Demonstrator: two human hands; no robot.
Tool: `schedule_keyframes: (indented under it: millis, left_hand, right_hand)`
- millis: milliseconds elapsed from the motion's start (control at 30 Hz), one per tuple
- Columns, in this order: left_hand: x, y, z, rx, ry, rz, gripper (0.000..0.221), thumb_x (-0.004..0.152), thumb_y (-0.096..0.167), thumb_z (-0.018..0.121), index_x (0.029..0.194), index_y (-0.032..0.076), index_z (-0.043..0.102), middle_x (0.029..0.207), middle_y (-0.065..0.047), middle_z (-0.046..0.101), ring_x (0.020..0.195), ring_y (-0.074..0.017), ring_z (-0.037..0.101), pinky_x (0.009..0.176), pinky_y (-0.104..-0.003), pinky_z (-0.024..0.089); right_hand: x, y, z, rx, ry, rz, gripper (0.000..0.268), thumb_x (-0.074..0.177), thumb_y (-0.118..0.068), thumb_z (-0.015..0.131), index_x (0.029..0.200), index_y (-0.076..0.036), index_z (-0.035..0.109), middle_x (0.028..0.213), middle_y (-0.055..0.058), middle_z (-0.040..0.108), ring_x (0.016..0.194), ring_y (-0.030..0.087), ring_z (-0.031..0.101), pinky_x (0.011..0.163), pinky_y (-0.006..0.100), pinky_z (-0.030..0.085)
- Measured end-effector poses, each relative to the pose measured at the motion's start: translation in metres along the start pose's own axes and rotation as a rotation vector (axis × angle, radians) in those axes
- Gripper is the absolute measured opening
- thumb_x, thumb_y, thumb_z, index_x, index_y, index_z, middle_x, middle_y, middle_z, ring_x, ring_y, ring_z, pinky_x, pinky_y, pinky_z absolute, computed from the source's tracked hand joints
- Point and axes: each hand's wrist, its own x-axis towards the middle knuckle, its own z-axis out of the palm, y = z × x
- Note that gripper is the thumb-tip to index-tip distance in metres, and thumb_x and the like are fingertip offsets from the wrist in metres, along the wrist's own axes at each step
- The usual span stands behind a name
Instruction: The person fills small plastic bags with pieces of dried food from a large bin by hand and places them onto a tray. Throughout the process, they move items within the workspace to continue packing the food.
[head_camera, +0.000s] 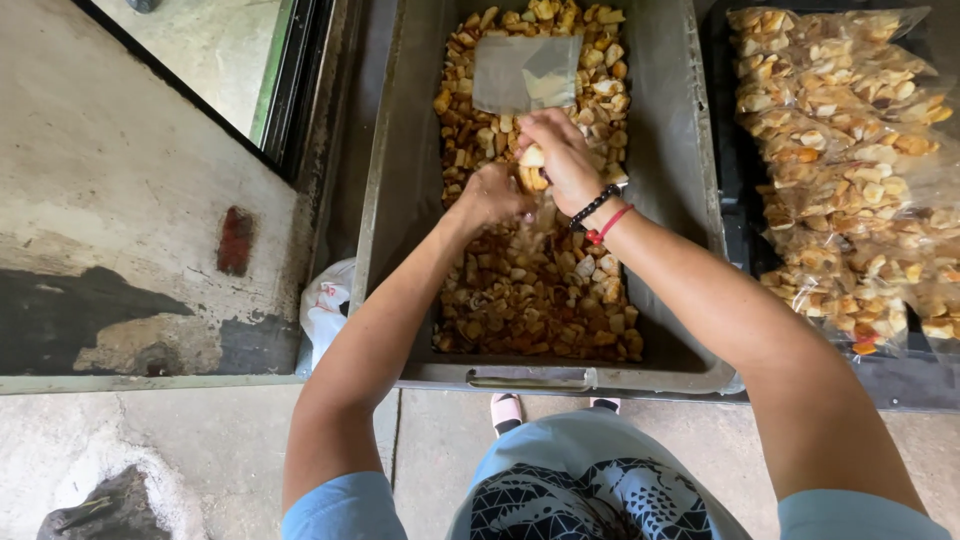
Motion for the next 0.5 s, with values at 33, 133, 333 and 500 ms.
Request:
schedule_keyframes:
  millis: [33, 133, 333, 500]
  left_hand:
    - [-0.005, 0.005, -0.009, -0.044, -0.006, -0.026, 0.022, 0.074, 0.015, 0.08, 0.091, 0.002, 0.076, 0.08, -0.011, 0.076, 0.069, -0.0191, 0.071, 0.061, -0.03, 0.056]
    - [-0.019, 0.012, -0.024, -0.202, 0.002, -0.004, 0.024, 0.073, 0.015, 0.078, 0.093, 0.002, 0.075, 0.081, -0.012, 0.077, 0.07, -0.019, 0.072, 0.061, -0.032, 0.056]
    - [-0.024, 0.013, -0.039, -0.028, 0.054, 0.018, 0.032, 0.072, 0.021, 0.085, 0.096, 0.001, 0.076, 0.082, -0.01, 0.077, 0.074, -0.0172, 0.073, 0.066, -0.032, 0.058]
    - [-0.028, -0.002, -0.057, -0.161, 0.154, 0.214, 0.048, 0.068, 0.021, 0.084, 0.112, 0.005, 0.073, 0.092, -0.012, 0.078, 0.081, -0.0215, 0.074, 0.073, -0.032, 0.058]
  right_hand:
    - [-0.001, 0.0, 0.001, -0.088, -0.061, -0.061, 0.01, 0.101, -0.021, 0.066, 0.104, -0.011, 0.065, 0.096, 0.004, 0.065, 0.089, 0.015, 0.066, 0.077, 0.03, 0.057]
    - [-0.005, -0.003, 0.006, -0.283, -0.211, -0.145, 0.013, 0.101, -0.015, 0.063, 0.111, -0.008, 0.067, 0.106, 0.003, 0.067, 0.101, 0.011, 0.064, 0.09, 0.026, 0.056]
    - [-0.013, -0.028, 0.014, -0.324, -0.329, -0.06, 0.022, 0.094, -0.001, 0.06, 0.114, -0.006, 0.068, 0.117, 0.005, 0.067, 0.106, 0.013, 0.064, 0.09, 0.028, 0.058]
    - [0.005, -0.007, -0.012, -0.391, -0.026, -0.073, 0.015, 0.097, 0.0, 0.055, 0.103, -0.011, 0.064, 0.11, 0.005, 0.069, 0.1, 0.015, 0.071, 0.085, 0.029, 0.065]
